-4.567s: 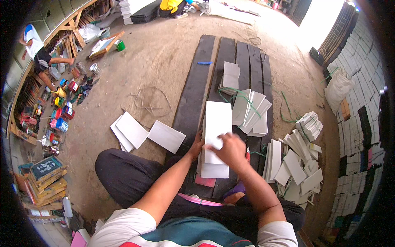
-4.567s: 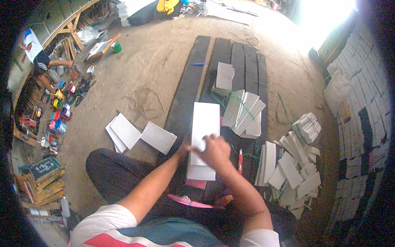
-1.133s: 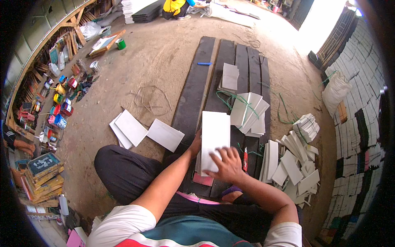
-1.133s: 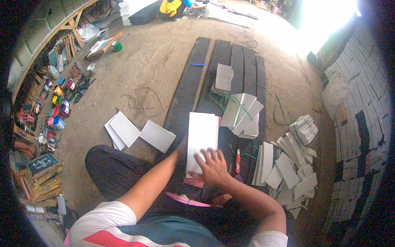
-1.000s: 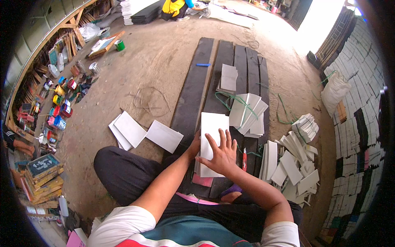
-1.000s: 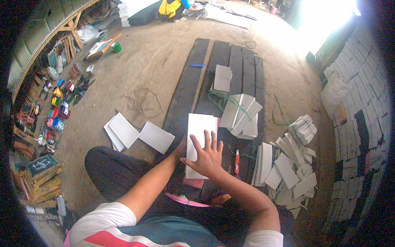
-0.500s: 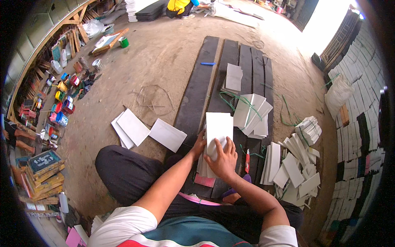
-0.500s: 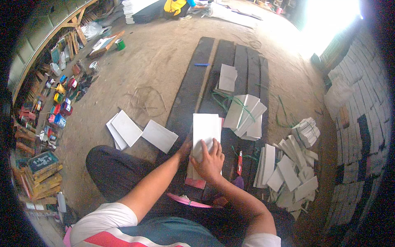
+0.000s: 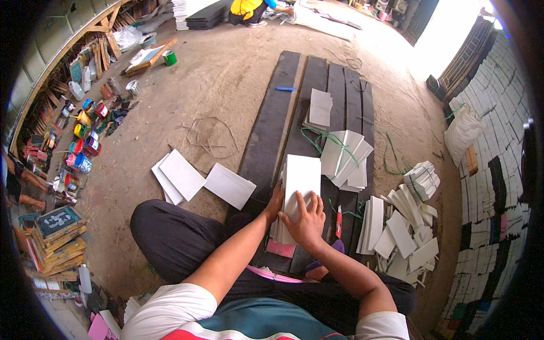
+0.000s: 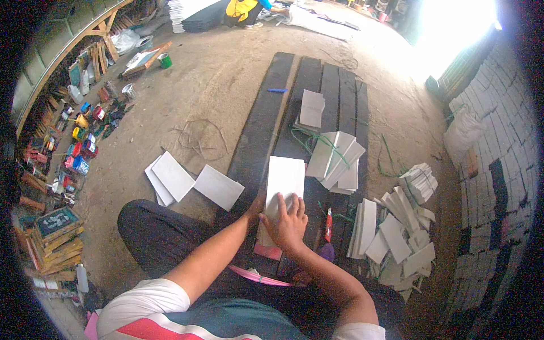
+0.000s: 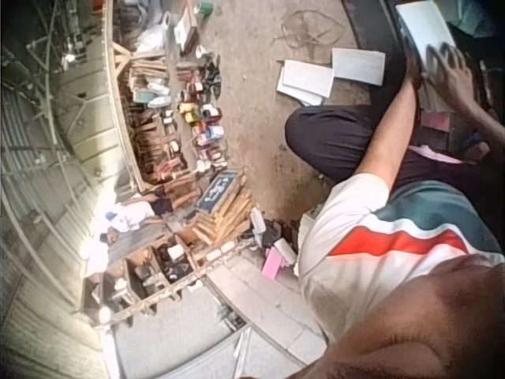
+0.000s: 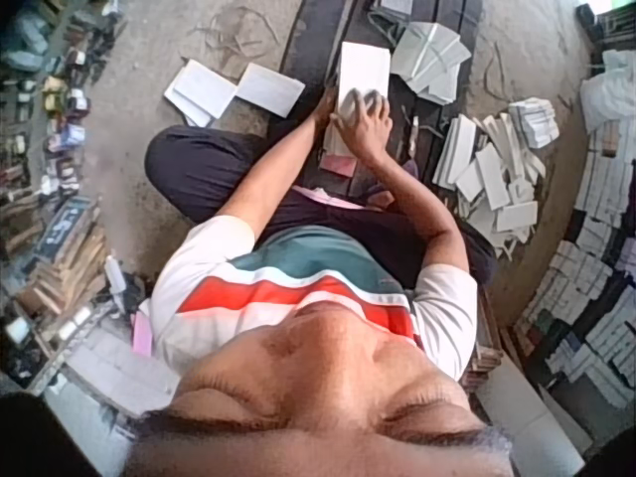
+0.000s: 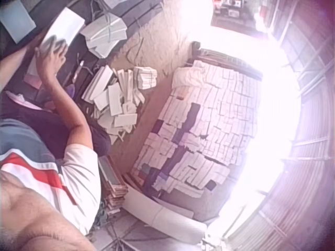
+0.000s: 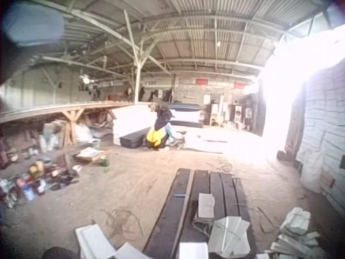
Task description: The person sits on the floor and repeatedly picks up white rectangular tiles, aligns them, and stacks them into neat piles on a dark work surface. The person occasionally flips tiles to check surfaces and moves completed stacks aside.
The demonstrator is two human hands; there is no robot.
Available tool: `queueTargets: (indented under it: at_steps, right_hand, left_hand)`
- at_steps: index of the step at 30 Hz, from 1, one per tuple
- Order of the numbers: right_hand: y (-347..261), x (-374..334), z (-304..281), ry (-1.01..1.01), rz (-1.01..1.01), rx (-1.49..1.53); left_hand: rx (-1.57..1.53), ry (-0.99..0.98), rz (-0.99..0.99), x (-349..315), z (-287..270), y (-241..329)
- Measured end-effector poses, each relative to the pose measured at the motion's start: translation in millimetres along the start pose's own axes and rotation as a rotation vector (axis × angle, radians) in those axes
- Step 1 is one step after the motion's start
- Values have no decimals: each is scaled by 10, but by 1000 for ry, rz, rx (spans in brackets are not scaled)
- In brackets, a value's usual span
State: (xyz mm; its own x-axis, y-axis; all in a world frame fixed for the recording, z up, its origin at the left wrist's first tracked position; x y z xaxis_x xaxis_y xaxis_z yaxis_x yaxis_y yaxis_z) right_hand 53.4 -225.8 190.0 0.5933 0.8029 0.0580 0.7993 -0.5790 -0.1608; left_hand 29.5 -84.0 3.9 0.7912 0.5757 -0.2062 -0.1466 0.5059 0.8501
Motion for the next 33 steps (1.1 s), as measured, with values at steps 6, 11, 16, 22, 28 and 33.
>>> queueTargets:
  at_steps: [6,11,16,22,28,33]
  right_hand:
    - [-23,-5,-39,-18,4,8]
    - [-2,-13,-42,-11,3,12]
    - [70,97,-119,-50,20,56]
    - [584,740,-202,141,78,223]
    - [1641,1652,700,213,-43,-103]
    - [1913,1993,1575,49,-77,-483]
  left_hand:
    - [-529,-157,-161,64,58,-80]
    - [-606,-168,-175,80,40,-185]
    - [-100,-95,-112,0,-45,12]
    - [43,-38,-43,-79,54,460]
    - [135,-41,58,-78,143,568]
    - [92,-9,14,-207,195,735]
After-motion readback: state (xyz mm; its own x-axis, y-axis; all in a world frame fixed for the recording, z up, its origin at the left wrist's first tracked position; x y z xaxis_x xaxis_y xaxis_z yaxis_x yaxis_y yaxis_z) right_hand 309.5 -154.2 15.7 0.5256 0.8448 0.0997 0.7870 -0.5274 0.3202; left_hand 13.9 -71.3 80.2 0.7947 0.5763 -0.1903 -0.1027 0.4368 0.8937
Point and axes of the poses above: each hand's wrist, its own x-axis towards the middle knuckle, its own z-axis out of the palm, y = z × x, the point moved 3 cm from there along x, towards the middle knuckle, and after that the axes turned 8 degrees about -x, right-handed, at the moved point
